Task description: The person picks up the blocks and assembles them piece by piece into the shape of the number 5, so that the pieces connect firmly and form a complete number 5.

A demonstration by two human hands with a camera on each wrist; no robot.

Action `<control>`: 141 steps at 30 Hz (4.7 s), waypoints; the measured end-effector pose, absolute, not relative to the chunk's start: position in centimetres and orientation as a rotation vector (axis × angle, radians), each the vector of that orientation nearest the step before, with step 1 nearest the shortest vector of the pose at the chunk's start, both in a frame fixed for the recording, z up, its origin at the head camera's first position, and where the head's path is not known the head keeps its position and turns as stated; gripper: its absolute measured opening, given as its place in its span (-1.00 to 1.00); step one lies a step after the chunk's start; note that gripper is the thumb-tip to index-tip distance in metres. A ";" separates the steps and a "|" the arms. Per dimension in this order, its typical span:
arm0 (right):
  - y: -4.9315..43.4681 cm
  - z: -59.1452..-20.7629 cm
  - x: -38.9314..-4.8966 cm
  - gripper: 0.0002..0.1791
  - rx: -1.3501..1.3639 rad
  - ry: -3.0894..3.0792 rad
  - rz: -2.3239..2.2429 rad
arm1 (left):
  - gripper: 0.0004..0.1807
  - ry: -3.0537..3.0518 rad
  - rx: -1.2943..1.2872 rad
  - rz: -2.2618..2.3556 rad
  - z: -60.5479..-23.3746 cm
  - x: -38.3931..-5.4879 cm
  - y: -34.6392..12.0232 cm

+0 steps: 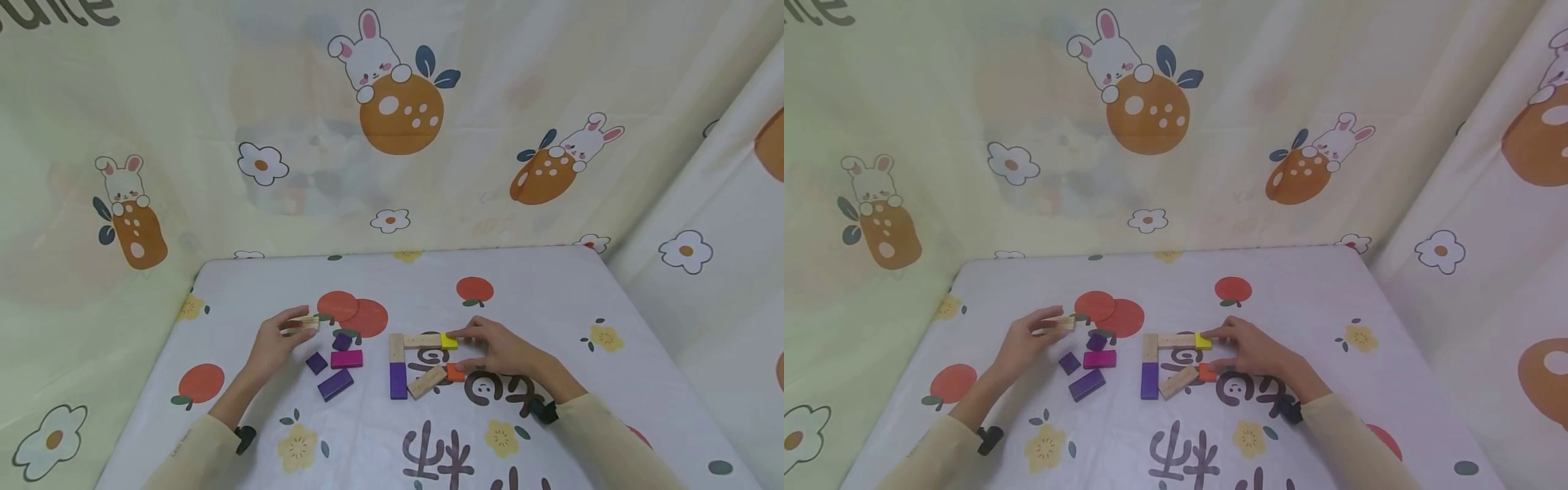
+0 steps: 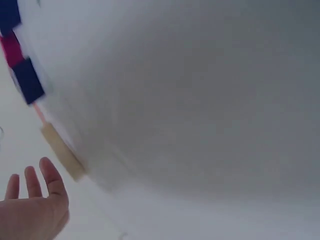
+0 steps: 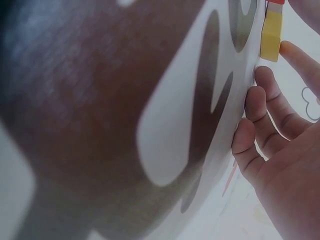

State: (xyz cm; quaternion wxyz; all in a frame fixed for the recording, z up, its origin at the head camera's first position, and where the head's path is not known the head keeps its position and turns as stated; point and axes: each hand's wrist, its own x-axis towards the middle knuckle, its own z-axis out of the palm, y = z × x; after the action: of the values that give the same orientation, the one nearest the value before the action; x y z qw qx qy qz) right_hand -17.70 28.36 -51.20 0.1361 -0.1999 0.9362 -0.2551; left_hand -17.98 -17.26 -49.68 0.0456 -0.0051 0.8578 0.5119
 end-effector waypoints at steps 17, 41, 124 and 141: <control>28.5 -51.4 -17.6 -0.29 -0.553 2.701 -0.757 | -0.41 2.632 -0.183 1.270 -50.4 -19.9 -20.3; 28.3 -51.4 -17.7 -0.29 -0.523 2.691 -0.769 | -0.48 2.697 -0.173 1.190 -51.4 -20.6 -20.6; 28.7 -51.5 -17.8 -0.28 -0.586 2.701 -0.800 | -0.67 2.163 1.066 0.989 -51.8 -10.7 -6.7; 28.6 -51.6 -17.9 -0.30 -0.538 2.697 -0.797 | -0.66 2.286 1.215 0.954 -52.7 -9.8 -3.8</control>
State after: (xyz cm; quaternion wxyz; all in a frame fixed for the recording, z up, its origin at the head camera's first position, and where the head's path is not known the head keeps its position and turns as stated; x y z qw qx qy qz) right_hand -17.88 28.55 -51.56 0.1386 -0.1862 0.9328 -0.2757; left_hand -9.79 -3.81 -52.70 0.1902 0.4322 0.8136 0.3394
